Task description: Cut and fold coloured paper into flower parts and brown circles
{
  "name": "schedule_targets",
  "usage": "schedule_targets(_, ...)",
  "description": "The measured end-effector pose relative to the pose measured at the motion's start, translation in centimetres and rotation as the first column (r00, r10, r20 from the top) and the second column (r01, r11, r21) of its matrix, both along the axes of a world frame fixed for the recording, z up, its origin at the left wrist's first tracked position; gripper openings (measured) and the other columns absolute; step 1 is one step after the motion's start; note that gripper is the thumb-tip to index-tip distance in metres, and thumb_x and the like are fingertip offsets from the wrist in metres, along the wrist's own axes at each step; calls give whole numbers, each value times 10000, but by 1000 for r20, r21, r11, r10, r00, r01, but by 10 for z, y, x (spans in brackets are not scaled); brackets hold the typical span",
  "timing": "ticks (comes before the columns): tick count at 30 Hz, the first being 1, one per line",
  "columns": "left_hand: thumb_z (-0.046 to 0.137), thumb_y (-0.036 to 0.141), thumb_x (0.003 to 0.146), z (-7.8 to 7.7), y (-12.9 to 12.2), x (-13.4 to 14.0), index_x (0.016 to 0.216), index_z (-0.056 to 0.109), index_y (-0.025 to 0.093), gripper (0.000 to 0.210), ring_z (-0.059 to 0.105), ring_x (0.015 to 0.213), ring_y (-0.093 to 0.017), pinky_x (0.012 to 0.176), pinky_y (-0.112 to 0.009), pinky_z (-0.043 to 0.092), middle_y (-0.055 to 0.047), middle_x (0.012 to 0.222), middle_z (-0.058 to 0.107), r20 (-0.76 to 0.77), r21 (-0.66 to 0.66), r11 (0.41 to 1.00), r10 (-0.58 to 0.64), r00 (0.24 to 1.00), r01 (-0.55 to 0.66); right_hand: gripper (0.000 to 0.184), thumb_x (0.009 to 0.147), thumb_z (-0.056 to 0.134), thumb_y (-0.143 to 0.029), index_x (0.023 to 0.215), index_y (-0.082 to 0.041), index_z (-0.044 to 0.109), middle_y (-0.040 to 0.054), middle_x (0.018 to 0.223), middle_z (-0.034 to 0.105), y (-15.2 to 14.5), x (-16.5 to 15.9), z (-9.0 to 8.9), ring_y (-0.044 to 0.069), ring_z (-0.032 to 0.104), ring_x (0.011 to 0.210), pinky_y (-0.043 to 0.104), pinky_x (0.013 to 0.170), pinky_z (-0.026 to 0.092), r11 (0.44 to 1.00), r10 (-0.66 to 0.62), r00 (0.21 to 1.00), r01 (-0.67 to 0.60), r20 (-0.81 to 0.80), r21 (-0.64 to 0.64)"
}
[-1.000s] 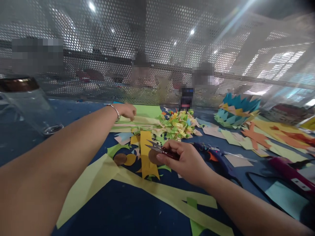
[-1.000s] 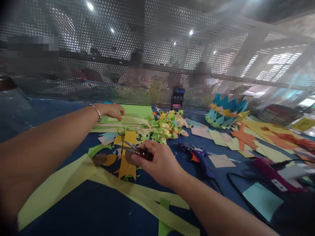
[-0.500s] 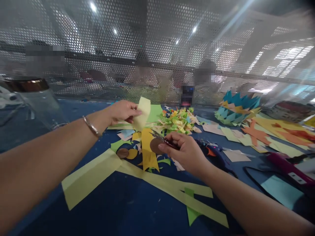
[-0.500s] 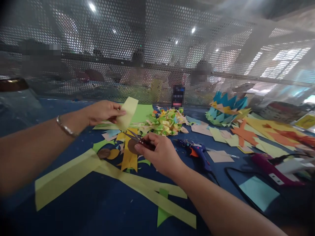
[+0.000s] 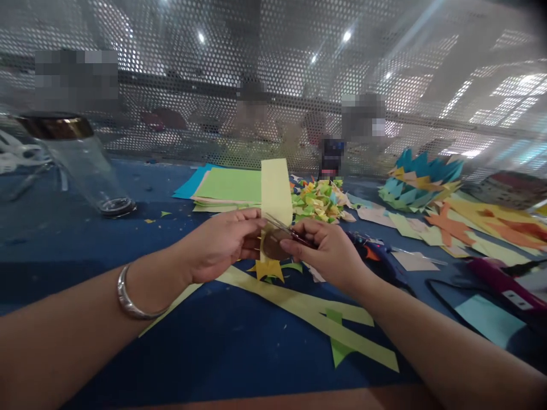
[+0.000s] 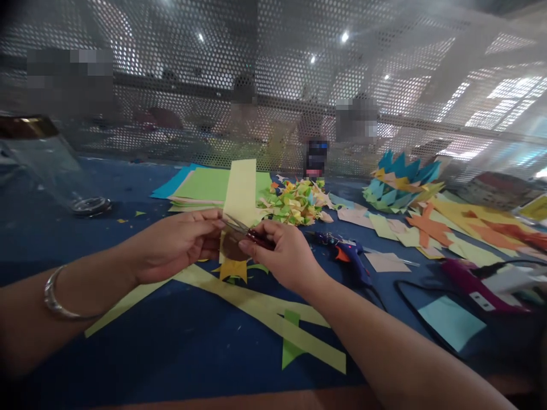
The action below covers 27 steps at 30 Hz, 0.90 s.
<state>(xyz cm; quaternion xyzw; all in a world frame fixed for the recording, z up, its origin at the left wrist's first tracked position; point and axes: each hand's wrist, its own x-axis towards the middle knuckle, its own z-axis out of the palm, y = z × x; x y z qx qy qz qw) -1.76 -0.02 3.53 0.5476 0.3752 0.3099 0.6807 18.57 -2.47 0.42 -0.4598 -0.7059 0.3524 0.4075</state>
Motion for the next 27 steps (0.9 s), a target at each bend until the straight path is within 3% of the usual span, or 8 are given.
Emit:
schedule_targets(5, 696, 177, 829, -5, -7, -6, 1066, 689, 202, 238, 677, 960, -175, 848, -286, 492, -64, 1069, 740, 57, 27, 998, -61, 997, 59, 226, 820, 717, -378, 855, -191, 597, -21, 715, 568, -1, -3, -5, 116, 503, 631, 267, 590, 407, 1000, 10, 998, -11, -67, -8)
schedule_targets(13, 674, 177, 811, -5, -11, -8, 913, 720, 185, 112, 649, 777, -139, 678, -243, 451, -36, 887, 733, 7, 58, 998, -13, 1000, 12, 301, 775, 772, -373, 951, -205, 595, 23, 846, 661, -2, -6, -9, 167, 618, 767, 307, 720, 498, 999, -21, 996, 25, -89, 39)
schedule_targets(27, 713, 158, 766, -13, -10, -10, 936, 722, 162, 170, 651, 765, -150, 704, -270, 457, -60, 906, 737, -12, 124, 992, -8, 1000, 10, 260, 809, 734, -378, 943, -205, 593, 22, 839, 646, -6, -11, -8, 171, 612, 770, 313, 710, 487, 998, -18, 1000, 18, -2, 65)
